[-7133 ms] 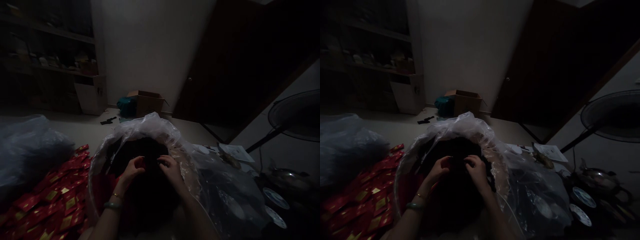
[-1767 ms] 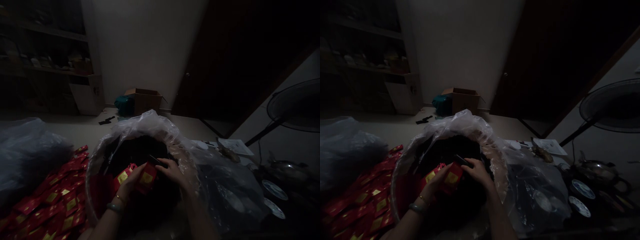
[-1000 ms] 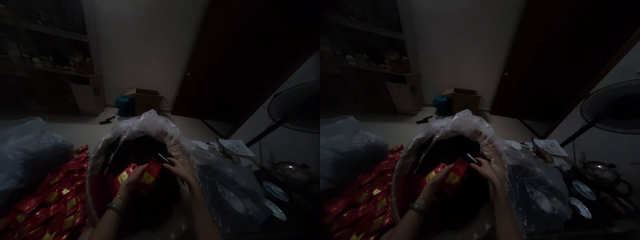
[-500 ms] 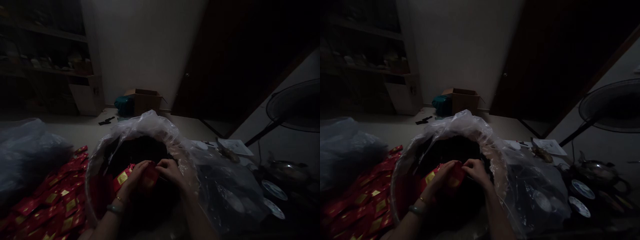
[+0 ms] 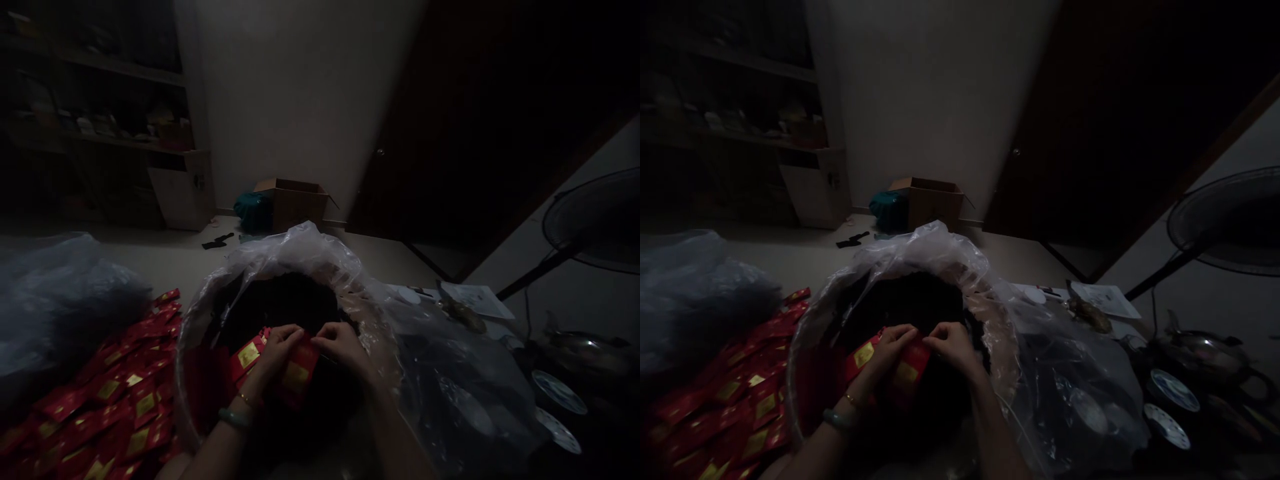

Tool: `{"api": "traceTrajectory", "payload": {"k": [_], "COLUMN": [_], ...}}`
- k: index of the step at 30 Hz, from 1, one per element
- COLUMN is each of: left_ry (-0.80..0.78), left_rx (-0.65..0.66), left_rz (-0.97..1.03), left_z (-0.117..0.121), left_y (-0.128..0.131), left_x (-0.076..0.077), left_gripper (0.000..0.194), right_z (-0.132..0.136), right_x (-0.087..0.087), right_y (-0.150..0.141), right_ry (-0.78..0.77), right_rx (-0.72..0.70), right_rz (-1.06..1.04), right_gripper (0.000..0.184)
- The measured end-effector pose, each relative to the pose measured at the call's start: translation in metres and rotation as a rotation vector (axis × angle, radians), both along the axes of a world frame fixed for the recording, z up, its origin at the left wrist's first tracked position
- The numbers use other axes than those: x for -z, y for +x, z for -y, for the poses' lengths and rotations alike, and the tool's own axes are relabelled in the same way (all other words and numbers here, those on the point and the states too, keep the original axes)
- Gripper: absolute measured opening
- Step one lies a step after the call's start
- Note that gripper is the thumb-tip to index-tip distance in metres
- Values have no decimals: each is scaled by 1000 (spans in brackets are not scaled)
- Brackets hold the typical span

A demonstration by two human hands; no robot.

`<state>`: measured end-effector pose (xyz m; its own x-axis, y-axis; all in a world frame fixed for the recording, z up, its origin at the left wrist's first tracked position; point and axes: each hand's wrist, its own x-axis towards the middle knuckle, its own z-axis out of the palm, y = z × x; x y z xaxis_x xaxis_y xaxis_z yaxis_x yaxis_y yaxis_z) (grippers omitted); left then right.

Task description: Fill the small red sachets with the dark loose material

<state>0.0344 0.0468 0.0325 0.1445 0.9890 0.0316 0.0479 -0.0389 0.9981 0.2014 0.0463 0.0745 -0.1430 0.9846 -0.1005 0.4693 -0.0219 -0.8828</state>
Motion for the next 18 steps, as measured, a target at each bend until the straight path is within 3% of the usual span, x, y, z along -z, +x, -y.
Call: {"api": "traceTrajectory", "payload": {"k": [5, 8, 10, 12, 15, 18], "left_ry": [74, 84, 84, 63, -90, -199], "left_rx": [45, -123, -299, -369, -245, -115], "left_rz": [-27, -99, -305, -705, -1071, -1182], "left_z": [-1, -7, -12, -15, -12, -5], "left_y": [1, -6, -15, -26, -42, -54], "left_x": [0, 2, 2, 1, -4, -9], "left_gripper": [24, 26, 30, 28, 29, 36], "right_z": [5, 3, 0, -2, 3, 19], "right_x": [-12, -20, -24, -28, -33, -40], "right_y": [3, 17, 36, 54, 64, 41], "right_ry": [-85, -30, 44, 107, 191, 294], "right_rx": [-15, 58, 151, 253, 392, 379], "right_rz": [-25, -2, 12, 29, 27, -151], "right_gripper": [9, 10, 12, 17, 26, 34]}}
